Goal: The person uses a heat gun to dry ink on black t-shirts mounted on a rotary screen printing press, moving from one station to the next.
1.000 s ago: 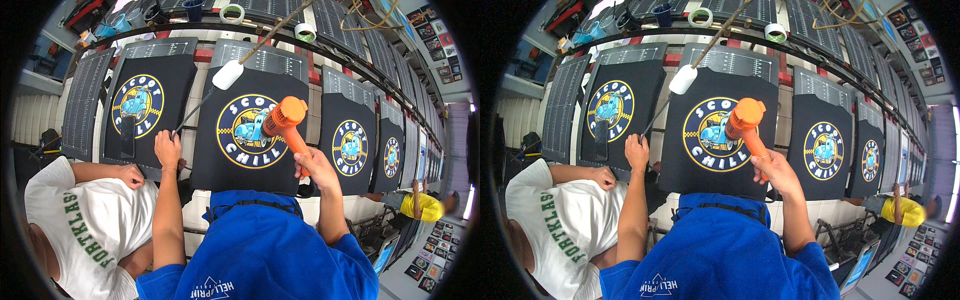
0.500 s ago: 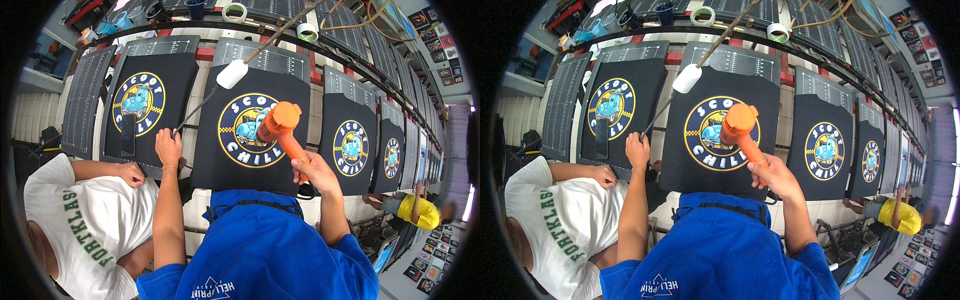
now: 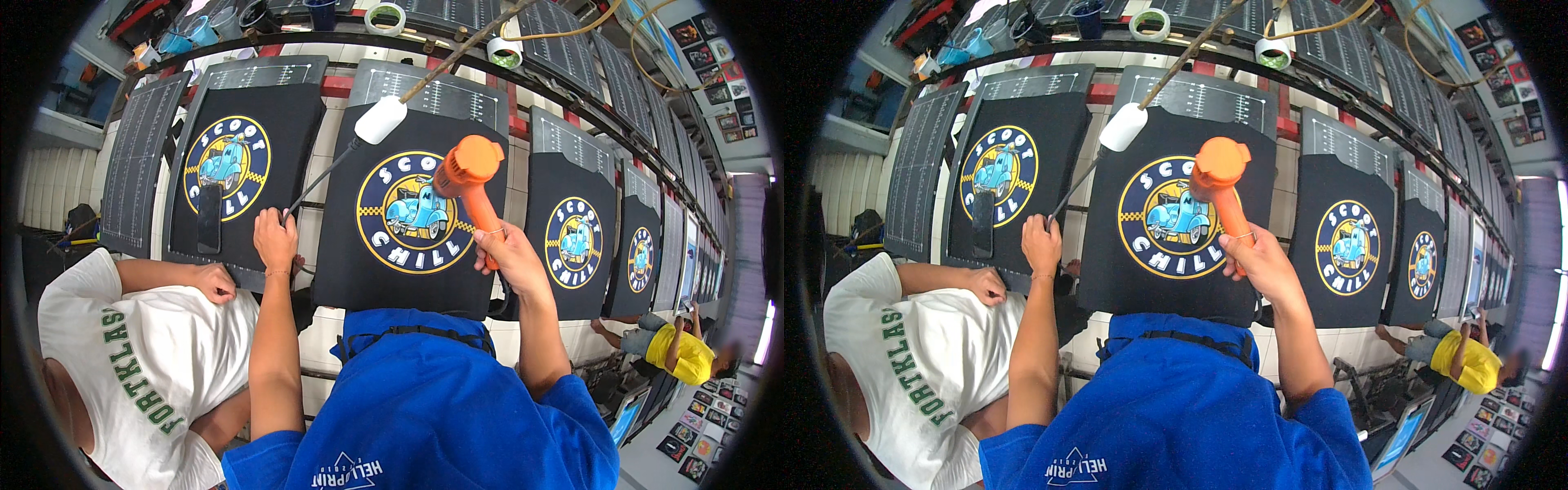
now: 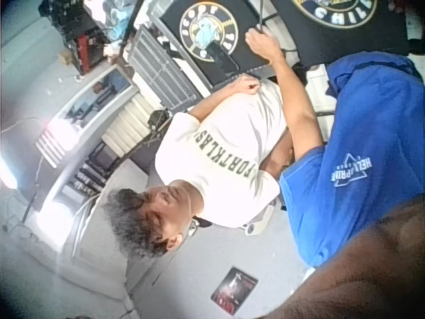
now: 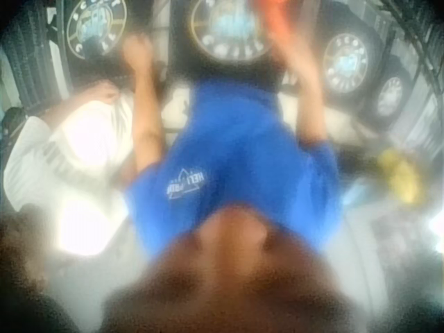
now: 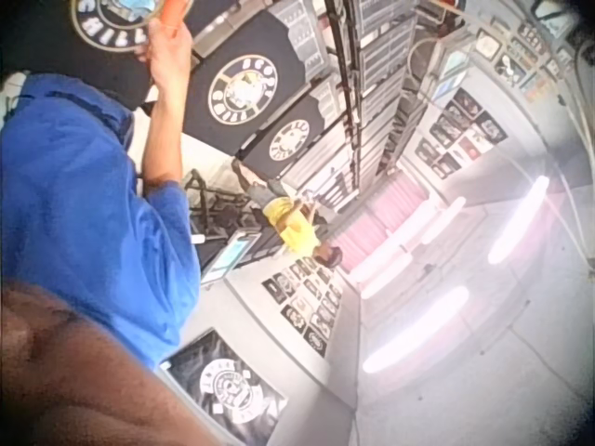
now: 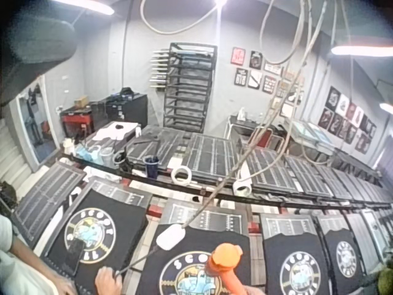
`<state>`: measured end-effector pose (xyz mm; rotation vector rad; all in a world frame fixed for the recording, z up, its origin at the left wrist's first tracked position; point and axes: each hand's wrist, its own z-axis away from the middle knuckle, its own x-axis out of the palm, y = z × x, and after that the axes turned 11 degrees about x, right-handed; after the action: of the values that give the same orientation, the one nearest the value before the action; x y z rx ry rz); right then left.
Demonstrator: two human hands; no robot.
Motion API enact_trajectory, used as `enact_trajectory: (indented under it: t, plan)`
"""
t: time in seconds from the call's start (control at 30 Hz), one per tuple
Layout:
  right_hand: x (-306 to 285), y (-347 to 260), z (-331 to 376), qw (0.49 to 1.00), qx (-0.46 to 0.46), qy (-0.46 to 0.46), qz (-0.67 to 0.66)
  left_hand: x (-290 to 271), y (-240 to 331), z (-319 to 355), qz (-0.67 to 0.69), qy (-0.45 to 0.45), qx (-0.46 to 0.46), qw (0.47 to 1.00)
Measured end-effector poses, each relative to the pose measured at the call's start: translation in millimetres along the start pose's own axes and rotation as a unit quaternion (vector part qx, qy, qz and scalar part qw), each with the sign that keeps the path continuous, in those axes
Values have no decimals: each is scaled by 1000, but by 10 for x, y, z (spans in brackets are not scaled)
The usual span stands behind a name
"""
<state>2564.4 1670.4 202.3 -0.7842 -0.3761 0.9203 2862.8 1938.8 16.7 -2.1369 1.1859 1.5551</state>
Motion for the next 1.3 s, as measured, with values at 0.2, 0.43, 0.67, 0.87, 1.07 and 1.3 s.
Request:
enact_trajectory:
  t: [0.2,0.43,0.67,0.87,1.07,1.3]
  plan:
    - [3,-57,-135,1000,-1,-19,-11,-4,3,0,-3,-4,1,1000]
    - [88,-90,19,995,50,-81,28,-2,-20,26,-3,-3,-2,1000]
    - [277,-61,-123,998,14,-60,5,-9,-5,-5,-4,-11,-7,1000]
    - [284,-178,-144,994,45,-94,17,-1,-27,12,-3,-8,-8,1000]
    - [373,-150,-116,993,44,-105,39,-9,-23,20,1,-9,-10,1000]
    - [438,-80,-61,989,56,-128,40,14,-45,25,4,4,0,1000]
